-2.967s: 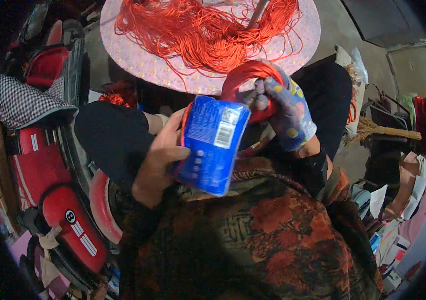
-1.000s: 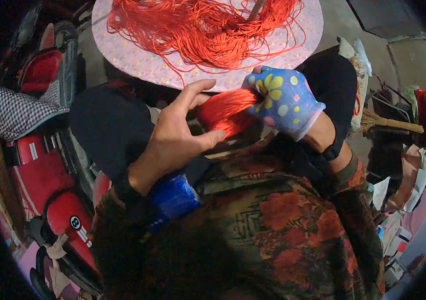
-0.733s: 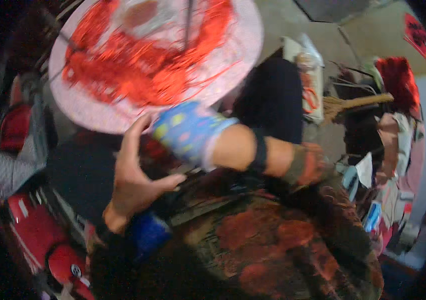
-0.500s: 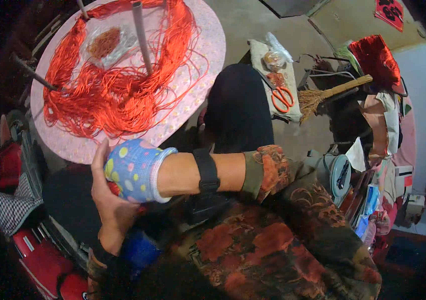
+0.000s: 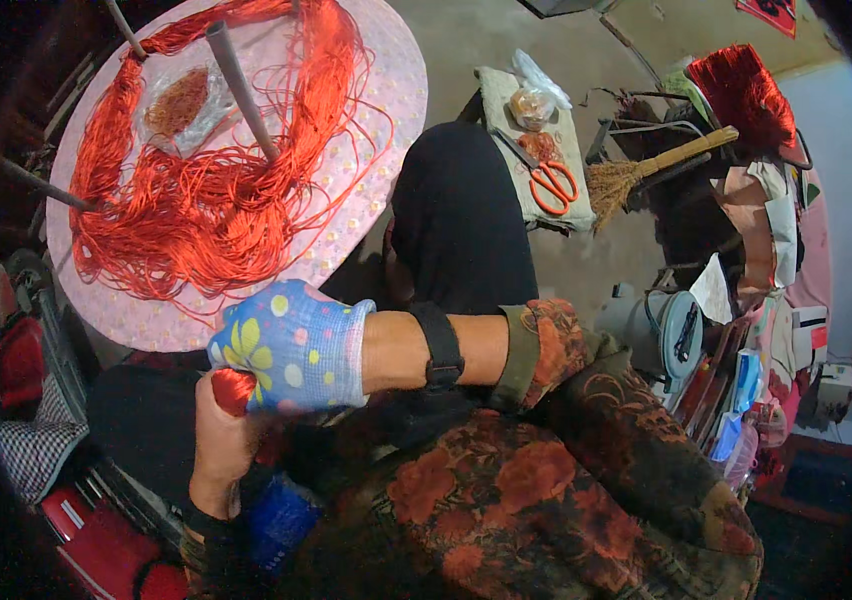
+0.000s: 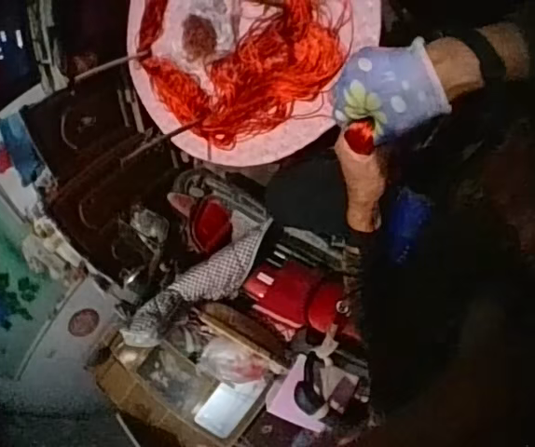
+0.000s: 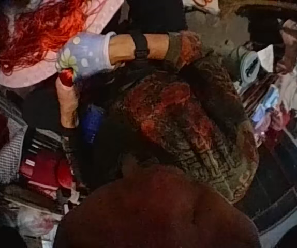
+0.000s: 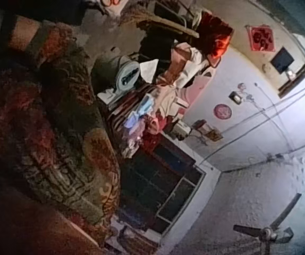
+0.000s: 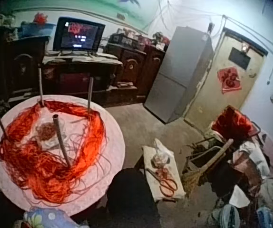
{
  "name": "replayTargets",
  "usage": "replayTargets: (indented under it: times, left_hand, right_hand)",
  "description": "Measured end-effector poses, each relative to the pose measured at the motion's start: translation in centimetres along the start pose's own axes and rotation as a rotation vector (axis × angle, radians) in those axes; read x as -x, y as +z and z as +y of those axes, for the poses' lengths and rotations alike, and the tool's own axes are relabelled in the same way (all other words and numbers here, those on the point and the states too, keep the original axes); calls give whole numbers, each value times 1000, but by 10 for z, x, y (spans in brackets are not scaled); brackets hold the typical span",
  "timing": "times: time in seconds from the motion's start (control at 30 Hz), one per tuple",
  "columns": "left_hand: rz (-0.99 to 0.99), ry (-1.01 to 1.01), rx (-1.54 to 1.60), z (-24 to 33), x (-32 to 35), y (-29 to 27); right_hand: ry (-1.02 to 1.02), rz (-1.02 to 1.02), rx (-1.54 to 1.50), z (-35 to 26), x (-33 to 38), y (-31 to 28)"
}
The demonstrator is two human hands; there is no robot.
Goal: Winding red decorative string from a pile on a table onto a blue spool and cutting it with scissors.
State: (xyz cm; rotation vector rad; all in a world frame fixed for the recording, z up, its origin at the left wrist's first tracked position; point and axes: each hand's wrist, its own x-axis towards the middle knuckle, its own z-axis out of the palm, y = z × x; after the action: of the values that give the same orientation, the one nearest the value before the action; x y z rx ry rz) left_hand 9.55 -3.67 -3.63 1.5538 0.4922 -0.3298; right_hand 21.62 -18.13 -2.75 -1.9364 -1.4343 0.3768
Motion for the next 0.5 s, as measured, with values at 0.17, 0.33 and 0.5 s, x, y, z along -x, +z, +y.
replayTargets:
  times: [0.17,0.33,0.5]
  left_hand:
    - [-132,-98,-120,16,-3,5]
    - [-73,164,-314,-9,-10,8]
    - [-32,56,-318,-6,-11,13]
  right_hand:
    - [55,-48,-11,2,9,-1]
    - [47,-98,-98,6,23,2]
    - [57,246,-191,16,60,-40]
